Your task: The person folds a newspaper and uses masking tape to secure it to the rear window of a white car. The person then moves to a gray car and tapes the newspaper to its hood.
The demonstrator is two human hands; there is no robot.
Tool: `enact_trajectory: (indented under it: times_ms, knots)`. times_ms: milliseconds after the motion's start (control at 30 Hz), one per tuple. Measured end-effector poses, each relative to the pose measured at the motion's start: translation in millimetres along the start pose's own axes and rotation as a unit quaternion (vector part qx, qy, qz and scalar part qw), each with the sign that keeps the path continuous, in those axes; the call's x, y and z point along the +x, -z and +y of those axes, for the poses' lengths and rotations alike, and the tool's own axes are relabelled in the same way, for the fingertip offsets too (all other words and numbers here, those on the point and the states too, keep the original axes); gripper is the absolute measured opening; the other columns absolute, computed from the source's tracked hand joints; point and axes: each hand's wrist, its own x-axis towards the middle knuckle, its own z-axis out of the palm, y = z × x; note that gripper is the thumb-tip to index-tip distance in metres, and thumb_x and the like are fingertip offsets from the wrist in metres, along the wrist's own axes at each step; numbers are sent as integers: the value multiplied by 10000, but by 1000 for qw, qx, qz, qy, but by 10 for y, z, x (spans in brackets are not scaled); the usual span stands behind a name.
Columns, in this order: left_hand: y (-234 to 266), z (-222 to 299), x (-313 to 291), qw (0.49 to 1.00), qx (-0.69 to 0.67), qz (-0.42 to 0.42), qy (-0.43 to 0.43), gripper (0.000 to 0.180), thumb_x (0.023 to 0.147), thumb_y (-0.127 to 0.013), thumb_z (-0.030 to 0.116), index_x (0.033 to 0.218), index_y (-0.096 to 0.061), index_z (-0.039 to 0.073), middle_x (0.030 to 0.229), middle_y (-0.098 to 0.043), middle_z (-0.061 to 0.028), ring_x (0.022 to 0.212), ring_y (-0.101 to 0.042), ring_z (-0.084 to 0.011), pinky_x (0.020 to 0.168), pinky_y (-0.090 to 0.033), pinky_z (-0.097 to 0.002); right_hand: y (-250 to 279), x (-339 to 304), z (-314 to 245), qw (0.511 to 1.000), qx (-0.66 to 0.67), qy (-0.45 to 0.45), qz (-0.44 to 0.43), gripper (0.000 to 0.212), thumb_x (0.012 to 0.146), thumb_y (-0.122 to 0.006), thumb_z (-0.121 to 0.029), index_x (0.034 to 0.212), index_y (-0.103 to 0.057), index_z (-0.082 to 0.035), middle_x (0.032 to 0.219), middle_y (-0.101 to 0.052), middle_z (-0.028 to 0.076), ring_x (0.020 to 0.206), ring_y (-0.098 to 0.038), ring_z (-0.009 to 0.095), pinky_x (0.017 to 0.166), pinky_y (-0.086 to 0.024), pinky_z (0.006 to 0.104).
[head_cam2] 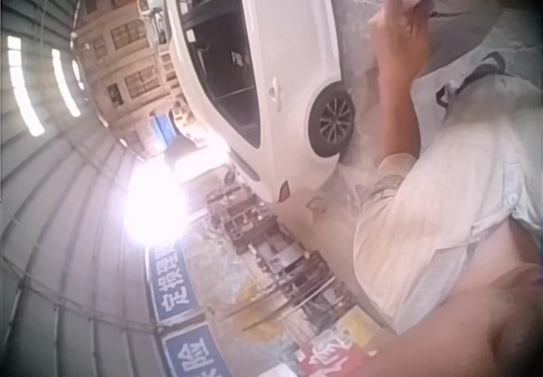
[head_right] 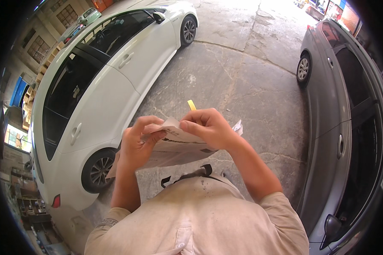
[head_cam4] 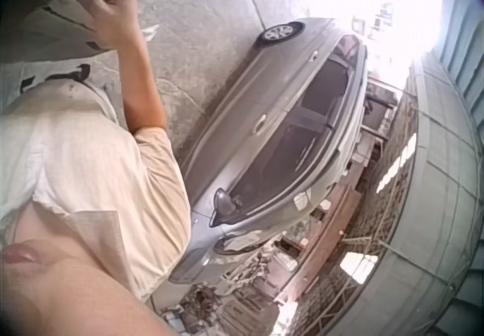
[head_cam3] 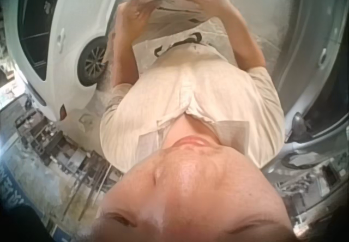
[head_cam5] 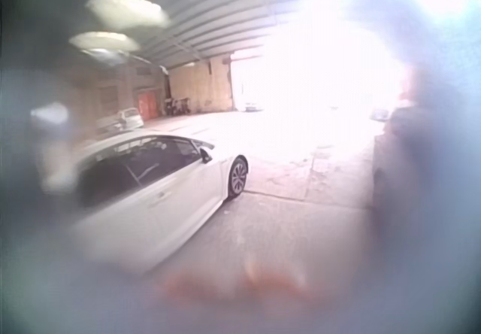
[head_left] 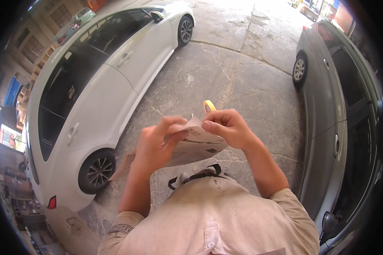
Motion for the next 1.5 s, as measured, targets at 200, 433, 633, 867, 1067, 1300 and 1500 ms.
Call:
enact_trajectory:
  times_ms: [200, 433, 633, 867, 1067, 1300, 1500]
  knots:
    - [-50, -63, -9, 998, 7, 65, -12, 112, 932, -733, 26, 1035, -756, 64, 907, -781, -128, 794, -758, -243, 719, -568, -332, -129, 79, -19, 995, -50, 36, 79, 232, 1004, -698, -208, 989, -744, 19, 726, -561, -54, 701, -470, 48, 605, -397, 255]
    - [-78, -117, 11, 995, -79, 62, 2, 123, 875, -761, -48, 979, -765, 19, 1131, -785, -146, 1013, -745, -201, 886, -572, -325, -229, 29, -60, 959, -171, 148, 168, 146, 987, -694, -152, 989, -723, -9, 812, -641, 41, 688, -503, 89, 618, -426, 276]
    - [-61, -65, 48, 994, -73, 67, -36, 147, 858, -772, -52, 979, -768, 32, 1157, -774, -149, 993, -746, -209, 868, -576, -332, -273, -4, -91, 926, -205, 238, 207, 90, 966, -701, -103, 994, -718, -19, 901, -690, 68, 705, -573, 124, 624, -468, 281]
    - [-82, -8, 106, 997, -26, 76, -1, 79, 913, -753, 13, 992, -763, 10, 914, -783, -126, 845, -750, -184, 772, -570, -312, -358, -87, -111, 890, -225, 306, 252, 128, 907, -733, -4, 1031, -721, -33, 977, -712, 93, 783, -666, 176, 660, -524, 303]
    - [-93, 26, 155, 996, -43, 76, -16, 79, 934, -733, 26, 1008, -752, 8, 888, -773, -127, 816, -738, -182, 748, -558, -305, -321, -109, -180, 857, -307, 340, 237, 209, 852, -808, -37, 1045, -731, -59, 997, -737, 117, 772, -713, 255, 670, -567, 344]
    - [-113, -6, 152, 995, -56, 77, -42, 62, 943, -730, 30, 1002, -733, 11, 909, -766, -112, 819, -727, -188, 747, -553, -305, -314, -76, -133, 887, -269, 300, 225, 206, 789, -878, -77, 960, -763, -71, 999, -738, 88, 695, -657, 190, 627, -530, 317]
    - [-121, -22, 165, 995, -47, 80, -44, 68, 942, -736, 37, 1007, -732, 21, 904, -762, -117, 815, -729, -211, 750, -555, -314, -353, -82, -213, 906, -240, 258, 237, 183, 780, -893, -85, 915, -771, -69, 949, -728, 50, 666, -586, 136, 609, -481, 286]
